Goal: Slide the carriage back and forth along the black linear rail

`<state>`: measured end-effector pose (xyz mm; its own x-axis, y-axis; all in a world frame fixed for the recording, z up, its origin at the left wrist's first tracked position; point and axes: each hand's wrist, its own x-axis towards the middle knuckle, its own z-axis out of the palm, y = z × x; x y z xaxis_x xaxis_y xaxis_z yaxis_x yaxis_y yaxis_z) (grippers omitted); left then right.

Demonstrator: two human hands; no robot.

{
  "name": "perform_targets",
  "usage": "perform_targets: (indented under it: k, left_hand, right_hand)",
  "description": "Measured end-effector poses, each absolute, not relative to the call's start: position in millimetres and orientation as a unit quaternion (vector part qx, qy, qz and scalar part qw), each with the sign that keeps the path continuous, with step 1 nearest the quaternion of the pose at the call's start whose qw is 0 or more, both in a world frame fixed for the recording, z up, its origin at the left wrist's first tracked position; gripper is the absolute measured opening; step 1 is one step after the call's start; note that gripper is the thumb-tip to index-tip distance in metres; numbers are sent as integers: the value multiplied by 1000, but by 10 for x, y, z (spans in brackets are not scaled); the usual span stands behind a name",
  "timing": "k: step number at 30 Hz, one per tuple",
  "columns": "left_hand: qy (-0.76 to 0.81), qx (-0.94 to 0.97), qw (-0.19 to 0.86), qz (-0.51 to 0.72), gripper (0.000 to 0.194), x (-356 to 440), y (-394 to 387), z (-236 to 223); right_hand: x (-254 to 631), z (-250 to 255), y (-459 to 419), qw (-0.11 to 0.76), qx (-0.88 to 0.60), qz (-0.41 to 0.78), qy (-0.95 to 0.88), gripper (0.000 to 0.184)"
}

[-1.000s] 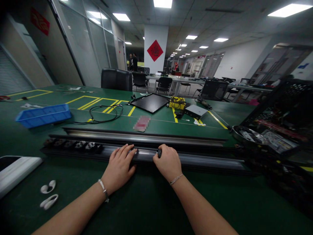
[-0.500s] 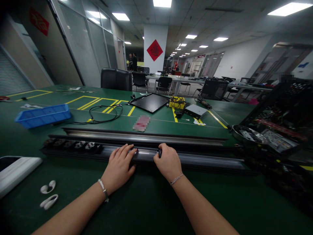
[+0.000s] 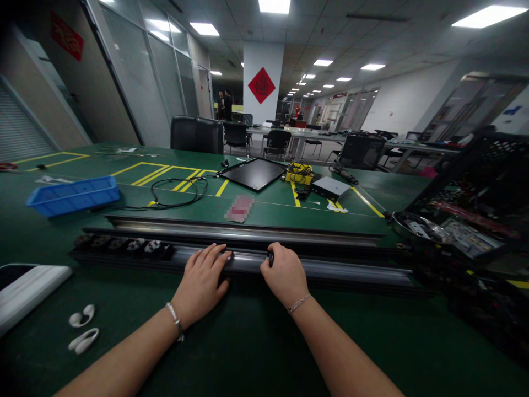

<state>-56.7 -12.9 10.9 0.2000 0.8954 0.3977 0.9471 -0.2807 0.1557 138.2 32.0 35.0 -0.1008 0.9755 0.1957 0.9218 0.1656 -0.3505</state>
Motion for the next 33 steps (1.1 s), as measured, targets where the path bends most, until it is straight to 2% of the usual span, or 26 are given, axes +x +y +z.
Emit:
perform_targets:
  k: [33]
  left_hand:
    - [-600, -770, 59, -210, 48, -570, -129, 99]
  right_hand:
    - [1439, 380, 321, 174, -668, 62, -721, 30]
